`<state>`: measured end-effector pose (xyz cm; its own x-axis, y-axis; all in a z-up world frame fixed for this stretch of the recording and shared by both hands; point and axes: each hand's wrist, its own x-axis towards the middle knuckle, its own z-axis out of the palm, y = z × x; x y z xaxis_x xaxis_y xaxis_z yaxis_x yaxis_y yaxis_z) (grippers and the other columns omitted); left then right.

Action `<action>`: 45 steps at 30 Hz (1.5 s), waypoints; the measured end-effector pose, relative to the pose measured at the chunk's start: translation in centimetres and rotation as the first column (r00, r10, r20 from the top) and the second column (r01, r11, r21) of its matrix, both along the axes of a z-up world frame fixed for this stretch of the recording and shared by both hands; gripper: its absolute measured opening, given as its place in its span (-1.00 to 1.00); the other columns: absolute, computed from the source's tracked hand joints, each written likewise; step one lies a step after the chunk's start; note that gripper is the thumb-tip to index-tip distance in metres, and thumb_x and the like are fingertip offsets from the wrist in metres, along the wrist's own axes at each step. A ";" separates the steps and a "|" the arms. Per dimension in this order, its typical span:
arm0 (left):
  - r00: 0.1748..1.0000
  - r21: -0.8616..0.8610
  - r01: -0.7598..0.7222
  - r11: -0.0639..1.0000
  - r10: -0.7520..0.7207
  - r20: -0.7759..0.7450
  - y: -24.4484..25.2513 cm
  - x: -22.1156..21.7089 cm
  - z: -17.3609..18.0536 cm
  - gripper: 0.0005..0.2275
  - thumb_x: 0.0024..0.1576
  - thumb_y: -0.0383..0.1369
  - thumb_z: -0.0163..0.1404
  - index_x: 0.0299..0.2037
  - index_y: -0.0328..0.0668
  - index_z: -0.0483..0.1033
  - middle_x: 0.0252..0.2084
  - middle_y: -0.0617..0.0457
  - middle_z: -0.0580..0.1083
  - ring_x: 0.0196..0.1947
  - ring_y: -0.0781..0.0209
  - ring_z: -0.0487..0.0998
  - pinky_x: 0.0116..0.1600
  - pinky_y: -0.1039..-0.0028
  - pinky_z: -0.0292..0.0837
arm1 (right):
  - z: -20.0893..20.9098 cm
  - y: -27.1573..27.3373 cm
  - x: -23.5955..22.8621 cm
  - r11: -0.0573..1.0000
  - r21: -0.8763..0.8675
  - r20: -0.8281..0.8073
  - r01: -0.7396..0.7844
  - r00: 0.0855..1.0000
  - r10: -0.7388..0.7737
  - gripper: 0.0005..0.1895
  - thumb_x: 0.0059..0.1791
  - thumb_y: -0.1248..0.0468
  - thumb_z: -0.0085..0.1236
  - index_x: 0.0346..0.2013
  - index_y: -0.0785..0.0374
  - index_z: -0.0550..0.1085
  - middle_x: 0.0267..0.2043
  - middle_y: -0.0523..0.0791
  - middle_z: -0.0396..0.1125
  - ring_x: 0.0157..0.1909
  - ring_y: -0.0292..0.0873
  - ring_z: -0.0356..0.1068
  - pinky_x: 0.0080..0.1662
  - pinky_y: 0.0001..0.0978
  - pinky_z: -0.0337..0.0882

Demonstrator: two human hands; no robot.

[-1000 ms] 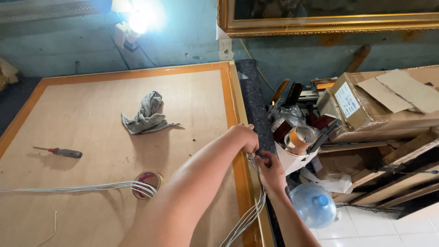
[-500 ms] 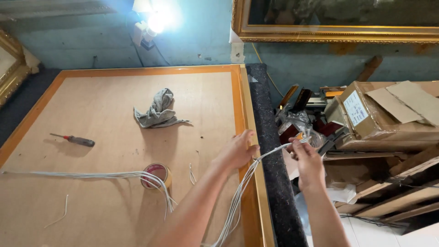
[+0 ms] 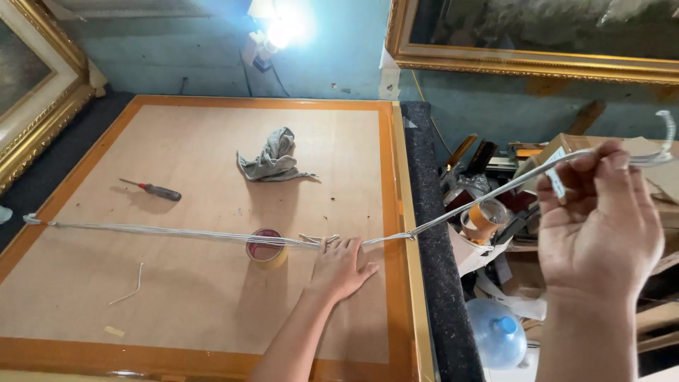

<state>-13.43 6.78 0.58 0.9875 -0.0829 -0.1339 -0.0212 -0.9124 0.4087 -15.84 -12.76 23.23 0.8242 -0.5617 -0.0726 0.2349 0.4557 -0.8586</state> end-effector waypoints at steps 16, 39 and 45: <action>0.922 0.146 -0.225 0.963 0.259 -0.288 8.7 -4.0 3.5 -0.50 0.08 0.05 -0.50 -0.25 -0.08 0.46 -0.20 -0.06 0.43 -0.13 -0.03 0.41 -0.08 0.23 0.27 | -1.8 5.1 -3.0 0.969 -0.200 -0.074 -0.146 0.988 0.134 -0.84 0.06 0.23 -0.22 -0.27 0.14 0.37 -0.44 -0.19 0.22 -0.37 -0.31 0.24 -0.29 -0.51 0.32; 0.700 -0.153 -0.632 0.760 0.644 0.309 27.6 -3.1 -2.4 -0.77 0.05 -0.22 -0.24 -0.19 0.03 0.44 -0.40 -0.17 0.46 -0.39 -0.19 0.45 -0.36 0.11 0.33 | -8.0 12.8 -2.7 0.827 -0.251 -0.239 -0.504 0.860 0.451 -0.79 0.06 0.21 -0.23 -0.22 0.29 0.32 -0.43 -0.06 0.16 -0.33 -0.21 0.17 -0.29 -0.39 0.12; 0.498 -0.278 -0.731 0.623 0.766 0.406 33.7 0.7 -0.9 -0.63 -0.10 -0.26 0.04 -0.14 -0.08 0.19 -0.15 -0.06 0.31 -0.20 -0.15 0.35 -0.35 0.11 0.35 | -9.2 17.3 -2.3 0.841 -0.209 -0.457 -0.499 0.810 0.368 -0.71 0.07 0.17 -0.23 -0.21 0.38 0.33 -0.40 -0.02 0.12 -0.30 -0.15 0.15 -0.27 -0.30 0.09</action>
<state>-12.77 40.47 -0.28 0.6152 0.7262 0.3070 0.4661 -0.6491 0.6012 -18.11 4.53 14.03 0.9258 -0.1982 -0.3218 -0.3010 0.1282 -0.9450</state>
